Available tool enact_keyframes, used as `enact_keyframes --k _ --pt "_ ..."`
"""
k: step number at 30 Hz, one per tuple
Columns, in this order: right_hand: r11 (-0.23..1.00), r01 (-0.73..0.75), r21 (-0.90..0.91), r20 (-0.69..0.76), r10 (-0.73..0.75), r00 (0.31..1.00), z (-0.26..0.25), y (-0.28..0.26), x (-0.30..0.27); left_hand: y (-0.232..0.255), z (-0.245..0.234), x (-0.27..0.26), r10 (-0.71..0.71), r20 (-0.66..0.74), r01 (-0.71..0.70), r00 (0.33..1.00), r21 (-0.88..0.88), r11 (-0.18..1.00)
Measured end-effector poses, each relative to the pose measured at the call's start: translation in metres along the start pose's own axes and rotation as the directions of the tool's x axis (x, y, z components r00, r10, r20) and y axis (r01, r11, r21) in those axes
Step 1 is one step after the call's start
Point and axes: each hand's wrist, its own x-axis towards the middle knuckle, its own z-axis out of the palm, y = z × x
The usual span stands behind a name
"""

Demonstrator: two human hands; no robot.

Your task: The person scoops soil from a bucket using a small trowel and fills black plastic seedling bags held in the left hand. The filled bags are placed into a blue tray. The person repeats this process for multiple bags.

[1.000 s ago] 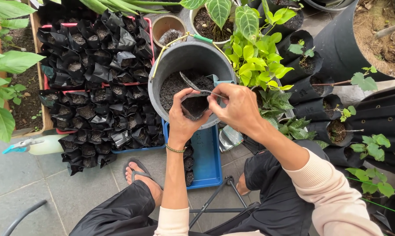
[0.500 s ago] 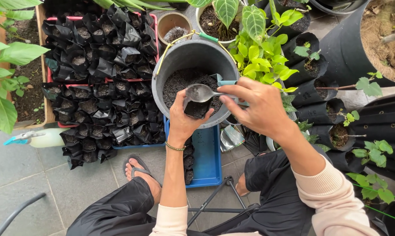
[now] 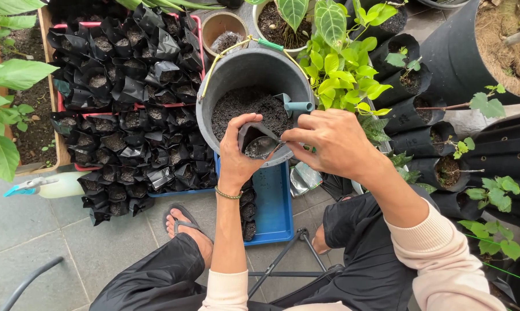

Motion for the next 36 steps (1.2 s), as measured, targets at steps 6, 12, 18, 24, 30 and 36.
enact_keyframes --k 6,12,18,24,30,36 --pt "1.000 -0.022 -0.015 0.025 0.022 0.999 0.008 0.000 0.000 -0.001 -0.002 -0.002 -0.005 0.005 0.005 1.000 -0.034 0.999" --pt "0.996 -0.068 0.052 0.007 0.067 0.998 0.012 -0.003 0.002 0.003 -0.001 0.000 -0.003 0.007 0.003 1.000 -0.020 1.000" --pt "0.994 -0.107 0.036 0.000 0.107 0.994 0.011 -0.006 0.004 0.006 0.000 0.000 0.004 0.000 -0.004 1.000 -0.018 1.000" --pt "0.990 -0.138 0.029 -0.017 0.139 0.990 0.011 -0.006 0.004 0.001 -0.001 0.001 0.001 -0.021 -0.001 1.000 0.022 1.000" --pt "0.929 -0.298 0.221 -0.026 0.311 0.950 0.005 0.001 0.001 -0.014 -0.029 0.000 -0.013 -0.140 0.030 0.990 0.119 0.992" --pt "0.899 -0.436 -0.051 0.193 0.437 0.879 0.070 0.041 -0.014 -0.011 -0.060 -0.003 0.000 -0.212 0.030 0.977 0.139 0.990"
